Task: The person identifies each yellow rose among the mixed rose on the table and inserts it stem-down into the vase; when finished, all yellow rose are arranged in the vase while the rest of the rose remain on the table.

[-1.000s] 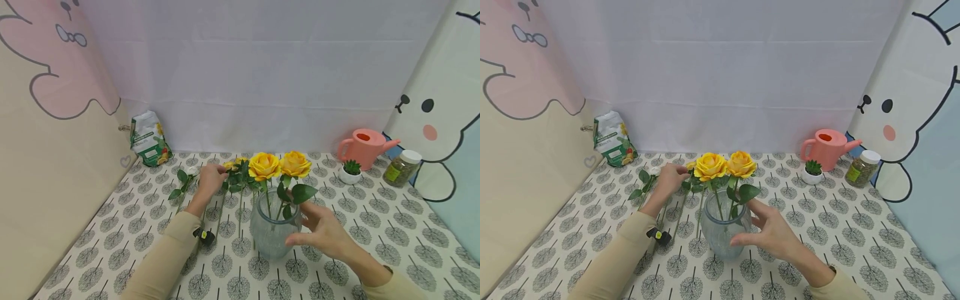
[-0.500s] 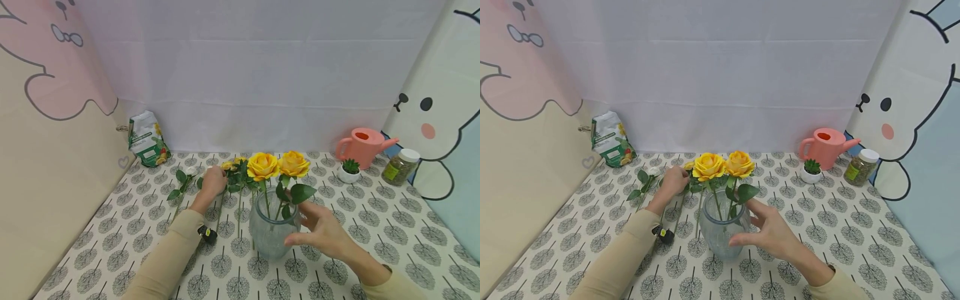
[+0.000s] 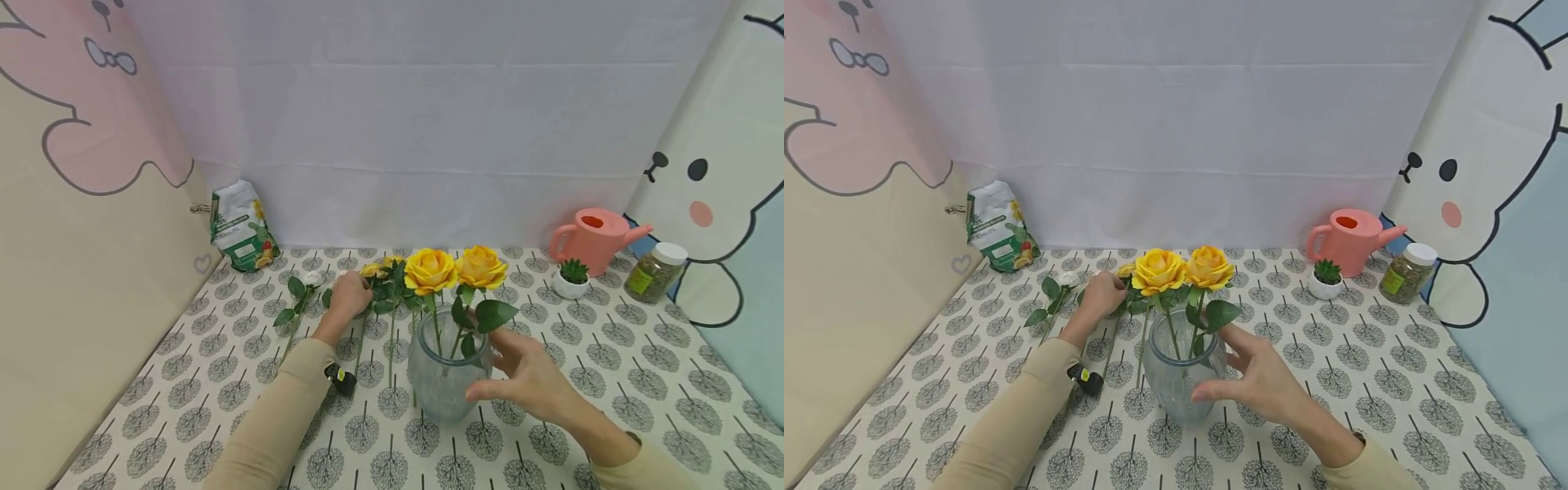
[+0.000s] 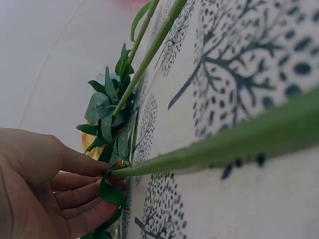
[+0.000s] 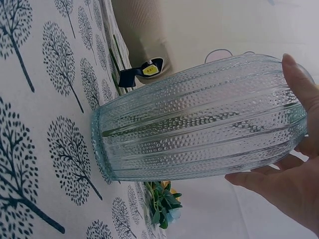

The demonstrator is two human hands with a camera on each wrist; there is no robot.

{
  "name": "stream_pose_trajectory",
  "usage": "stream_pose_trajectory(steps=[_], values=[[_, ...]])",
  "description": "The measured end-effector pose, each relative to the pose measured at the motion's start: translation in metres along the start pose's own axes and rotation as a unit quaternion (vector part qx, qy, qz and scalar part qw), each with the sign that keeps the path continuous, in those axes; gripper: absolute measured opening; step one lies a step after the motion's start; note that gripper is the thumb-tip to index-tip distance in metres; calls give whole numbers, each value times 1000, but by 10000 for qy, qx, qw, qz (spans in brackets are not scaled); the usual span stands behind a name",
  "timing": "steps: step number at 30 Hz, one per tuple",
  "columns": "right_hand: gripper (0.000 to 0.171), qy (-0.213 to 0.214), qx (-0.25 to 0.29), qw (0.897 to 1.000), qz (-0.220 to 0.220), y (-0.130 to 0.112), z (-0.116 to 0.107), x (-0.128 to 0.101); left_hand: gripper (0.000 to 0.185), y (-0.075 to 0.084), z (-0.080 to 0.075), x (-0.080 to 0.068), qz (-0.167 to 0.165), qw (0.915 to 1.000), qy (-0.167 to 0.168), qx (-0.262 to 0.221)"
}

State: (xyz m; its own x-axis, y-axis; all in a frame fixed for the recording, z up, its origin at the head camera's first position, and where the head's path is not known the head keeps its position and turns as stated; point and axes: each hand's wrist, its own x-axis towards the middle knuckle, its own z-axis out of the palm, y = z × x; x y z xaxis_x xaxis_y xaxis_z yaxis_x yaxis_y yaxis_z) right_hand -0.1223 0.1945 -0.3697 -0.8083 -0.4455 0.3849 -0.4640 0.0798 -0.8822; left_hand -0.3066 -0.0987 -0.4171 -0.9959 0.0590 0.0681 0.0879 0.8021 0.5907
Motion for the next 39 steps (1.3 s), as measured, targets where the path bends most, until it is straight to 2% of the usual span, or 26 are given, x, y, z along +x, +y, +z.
stream_pose_trajectory(steps=[2,6,9,11,12,14,16,19,25,29,32,33,39], values=[[94,-15,-20,10000,-12,0,0,0,20,0,-1,-1,-31,10000,-29,-17],[95,-40,-47,10000,-35,0,0,1,40,2,-3,-2,-65,9999,-38,-139],[95,-23,-63,10000,-34,-1,0,1,32,4,-7,-3,-96,9996,76,-262],[95,-12,-76,10000,-29,-1,0,1,15,7,-10,-4,-162,9993,123,-325],[95,-11,-75,10000,-23,-1,0,1,13,8,-12,-4,-220,9990,115,-370],[95,-18,-64,10000,-6,0,0,1,25,10,-16,-5,-268,9987,119,-422],[94,-26,-51,10000,2,0,0,0,29,12,-21,-6,-251,9986,115,-447],[95,-35,-34,10000,12,0,0,0,29,13,-28,-9,-169,9978,232,-593],[95,-28,-17,10000,-9,0,0,1,23,12,-41,-13,-192,9905,415,-1300],[95,-6,-14,10000,-11,-1,0,0,26,11,-50,-15,-384,9775,259,-2058],[95,-8,13,10000,-8,-1,0,0,30,12,-57,-19,-522,9578,-3,-2827],[94,-11,20,10000,-7,-1,0,0,30,13,-60,-20,-525,9515,-92,-3030],[95,-18,22,10000,-23,-1,0,1,32,21,-76,-29,-285,9260,-474,-3735]])
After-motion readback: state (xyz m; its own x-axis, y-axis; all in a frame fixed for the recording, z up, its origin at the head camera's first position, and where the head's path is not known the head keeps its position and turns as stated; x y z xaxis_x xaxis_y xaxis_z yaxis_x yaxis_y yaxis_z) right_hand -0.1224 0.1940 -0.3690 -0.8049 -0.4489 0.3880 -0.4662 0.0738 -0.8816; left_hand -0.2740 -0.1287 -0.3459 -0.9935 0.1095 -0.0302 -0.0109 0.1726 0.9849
